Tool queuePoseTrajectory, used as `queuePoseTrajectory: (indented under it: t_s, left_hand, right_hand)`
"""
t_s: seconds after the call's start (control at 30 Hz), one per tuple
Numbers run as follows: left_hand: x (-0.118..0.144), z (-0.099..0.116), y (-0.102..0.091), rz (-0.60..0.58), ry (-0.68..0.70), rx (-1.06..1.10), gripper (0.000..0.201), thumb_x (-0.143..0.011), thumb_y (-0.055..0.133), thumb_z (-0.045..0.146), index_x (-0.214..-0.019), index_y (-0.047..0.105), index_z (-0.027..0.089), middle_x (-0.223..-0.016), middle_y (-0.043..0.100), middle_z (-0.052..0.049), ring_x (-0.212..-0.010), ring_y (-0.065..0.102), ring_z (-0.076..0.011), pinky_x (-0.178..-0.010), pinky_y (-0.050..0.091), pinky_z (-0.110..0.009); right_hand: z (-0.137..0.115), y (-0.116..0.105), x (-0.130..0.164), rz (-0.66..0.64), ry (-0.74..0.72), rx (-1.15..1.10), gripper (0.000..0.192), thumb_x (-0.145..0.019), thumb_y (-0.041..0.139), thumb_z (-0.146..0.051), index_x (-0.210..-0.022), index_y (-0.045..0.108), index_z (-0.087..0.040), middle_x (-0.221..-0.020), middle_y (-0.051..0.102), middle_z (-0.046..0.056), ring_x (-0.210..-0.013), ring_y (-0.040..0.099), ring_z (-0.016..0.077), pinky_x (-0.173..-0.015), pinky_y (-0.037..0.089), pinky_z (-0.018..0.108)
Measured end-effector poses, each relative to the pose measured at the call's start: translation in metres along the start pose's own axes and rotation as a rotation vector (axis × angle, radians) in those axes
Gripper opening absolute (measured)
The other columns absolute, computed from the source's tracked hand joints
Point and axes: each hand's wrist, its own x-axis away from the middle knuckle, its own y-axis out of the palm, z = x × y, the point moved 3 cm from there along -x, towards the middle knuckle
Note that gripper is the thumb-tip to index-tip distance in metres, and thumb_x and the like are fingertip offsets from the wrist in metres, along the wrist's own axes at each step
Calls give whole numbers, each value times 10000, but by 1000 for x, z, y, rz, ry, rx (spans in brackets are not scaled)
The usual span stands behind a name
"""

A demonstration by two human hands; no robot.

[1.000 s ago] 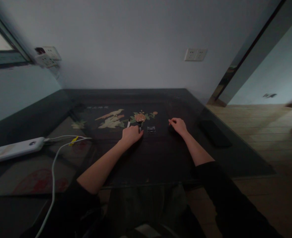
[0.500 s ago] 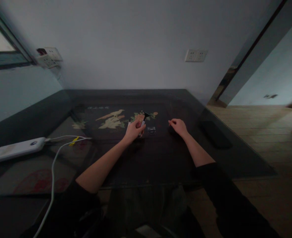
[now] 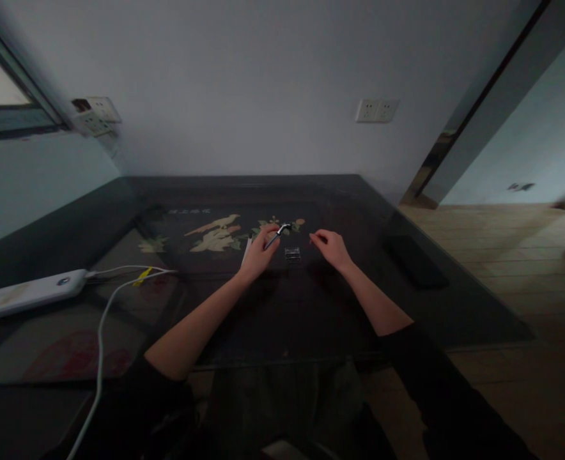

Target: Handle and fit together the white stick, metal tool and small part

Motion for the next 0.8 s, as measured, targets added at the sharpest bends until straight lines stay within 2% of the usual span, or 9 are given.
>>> queuePoseTrajectory:
  t_s: [0.1, 0.23, 0.33, 0.53, 0.67, 0.8]
  left_hand:
    - [3, 2, 2, -12, 105, 20, 344, -940, 460, 263, -1276, 503, 206, -981, 673, -43, -775, 606, -139, -726, 456, -243]
    - [7, 2, 8, -79, 155, -41, 364, -952, 431, 235, -1313, 445, 188, -884, 659, -25, -758, 612, -151, -765, 458, -260]
    - [9, 3, 10, -114, 174, -84, 357, -958, 418, 227, -1313, 412, 186, -863, 649, -23, -786, 633, -167, -792, 462, -274]
    - [10, 2, 13, -151, 177, -151, 358, -963, 409, 216, -1320, 387, 202, -1006, 672, -68, -887, 665, -192, -848, 478, -314]
    - [9, 0, 10, -90, 177, -169, 393, -944, 450, 194, -1332, 390, 197, -1058, 674, -88, -941, 671, -211, -852, 495, -333]
    - [9, 1, 6, -13, 234, -158, 420, -936, 497, 206, -1350, 429, 206, -1141, 673, -102, -1037, 653, -216, -912, 494, -341]
  right_hand:
    - [-19, 9, 5, -15, -13, -270, 410, -876, 496, -594, -766, 613, -217, -593, 589, 9, -551, 557, 167, -569, 423, 285]
    - [-27, 20, 9, -36, 51, -503, 496, -829, 485, -707, -832, 590, -222, -643, 606, 4, -504, 535, 140, -477, 402, 263]
    - [-25, 28, 10, -69, 106, -574, 530, -792, 513, -732, -878, 590, -215, -683, 644, 12, -489, 539, 131, -433, 387, 248]
    - [-26, 33, 14, -164, 163, -716, 507, -772, 580, -698, -903, 622, -210, -769, 691, 28, -524, 579, 119, -434, 409, 226]
    - [-31, 30, 15, -164, 116, -734, 471, -768, 613, -667, -894, 629, -214, -763, 684, 21, -541, 586, 124, -455, 426, 237]
    - [-33, 30, 15, -148, 84, -725, 453, -777, 613, -654, -920, 628, -225, -750, 665, 14, -539, 576, 131, -464, 424, 254]
